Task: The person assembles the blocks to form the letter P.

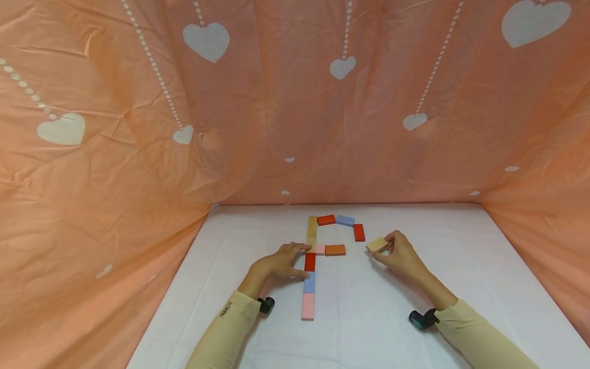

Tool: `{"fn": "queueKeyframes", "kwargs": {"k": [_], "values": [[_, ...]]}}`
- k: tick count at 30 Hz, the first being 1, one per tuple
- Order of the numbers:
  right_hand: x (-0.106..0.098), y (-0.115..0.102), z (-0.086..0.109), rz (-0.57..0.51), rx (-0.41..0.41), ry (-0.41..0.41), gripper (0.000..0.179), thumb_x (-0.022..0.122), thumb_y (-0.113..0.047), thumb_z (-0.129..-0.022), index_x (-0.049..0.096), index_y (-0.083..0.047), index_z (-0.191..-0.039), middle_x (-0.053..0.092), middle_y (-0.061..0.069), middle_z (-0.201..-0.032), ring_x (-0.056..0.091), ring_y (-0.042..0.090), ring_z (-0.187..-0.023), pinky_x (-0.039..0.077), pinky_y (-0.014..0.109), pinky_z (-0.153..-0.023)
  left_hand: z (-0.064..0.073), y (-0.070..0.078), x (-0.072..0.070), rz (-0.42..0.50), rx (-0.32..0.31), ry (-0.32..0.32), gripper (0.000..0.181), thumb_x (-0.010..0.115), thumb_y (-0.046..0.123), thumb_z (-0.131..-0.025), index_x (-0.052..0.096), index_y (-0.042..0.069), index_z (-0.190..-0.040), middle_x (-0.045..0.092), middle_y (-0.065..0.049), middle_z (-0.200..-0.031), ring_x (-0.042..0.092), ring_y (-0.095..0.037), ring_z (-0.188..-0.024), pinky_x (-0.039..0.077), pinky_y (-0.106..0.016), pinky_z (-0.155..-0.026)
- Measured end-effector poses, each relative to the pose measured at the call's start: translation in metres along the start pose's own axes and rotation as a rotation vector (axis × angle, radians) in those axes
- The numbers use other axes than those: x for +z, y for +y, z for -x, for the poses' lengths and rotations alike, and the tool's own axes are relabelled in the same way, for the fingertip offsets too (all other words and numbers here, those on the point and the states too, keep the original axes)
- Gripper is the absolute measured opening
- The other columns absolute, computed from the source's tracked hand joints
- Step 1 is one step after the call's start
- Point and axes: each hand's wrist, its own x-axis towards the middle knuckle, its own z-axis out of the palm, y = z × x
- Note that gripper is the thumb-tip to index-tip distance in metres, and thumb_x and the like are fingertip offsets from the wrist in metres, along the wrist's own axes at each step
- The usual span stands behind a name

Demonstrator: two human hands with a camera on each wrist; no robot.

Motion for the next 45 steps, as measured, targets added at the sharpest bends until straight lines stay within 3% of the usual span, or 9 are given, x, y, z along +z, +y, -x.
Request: {"fn": "queueKeyframes", "kwargs": {"k": [11,21,36,45], "values": [[0.024,-0.017,-0.002,0.013,0.014,-0.001,0.06,0.09,-0.02,-0.086,0.052,0.012,-0.119,0.06,0.025,-0.109,0.06,0.034,-0.098,0.055,0.045,-0.086,0.002,0.002,-0.001,0.009,-0.021,0.001,0.089,0.086,0.04,-0.092,0.04,0.021,-0.166,0.037,-0.015,-0.169,0.033,-0.037,-0.154,0.036,-0.062,-0.124],[0.035,-0.031,-0.006,0.067,0.069,-0.018,0.063,0.091,-0.031,-0.085,0.054,0.01,-0.117,0.059,0.019,-0.099,0.056,0.031,-0.09,0.049,0.04,-0.077,0.003,0.002,-0.001,0.017,-0.028,0.0,0.09,0.085,0.042,-0.092,0.039,0.022,-0.166,0.036,-0.015,-0.17,0.032,-0.037,-0.155,0.035,-0.063,-0.124],[0.045,-0.032,-0.011,0.161,0.094,-0.015,0.062,0.09,-0.035,-0.085,0.059,0.009,-0.116,0.065,0.018,-0.101,0.062,0.034,-0.094,0.053,0.049,-0.082,0.003,0.004,-0.001,0.014,-0.015,-0.004,0.088,0.086,0.038,-0.092,0.041,0.018,-0.165,0.039,-0.016,-0.168,0.035,-0.037,-0.153,0.035,-0.062,-0.124],[0.048,-0.031,-0.013,0.165,0.092,-0.031,0.063,0.089,-0.037,-0.085,0.056,0.007,-0.117,0.064,0.017,-0.1,0.06,0.03,-0.09,0.05,0.041,-0.075,0.002,0.003,-0.002,0.01,-0.019,0.0,0.089,0.086,0.04,-0.092,0.04,0.02,-0.166,0.039,-0.015,-0.168,0.034,-0.037,-0.154,0.035,-0.062,-0.124]]}}
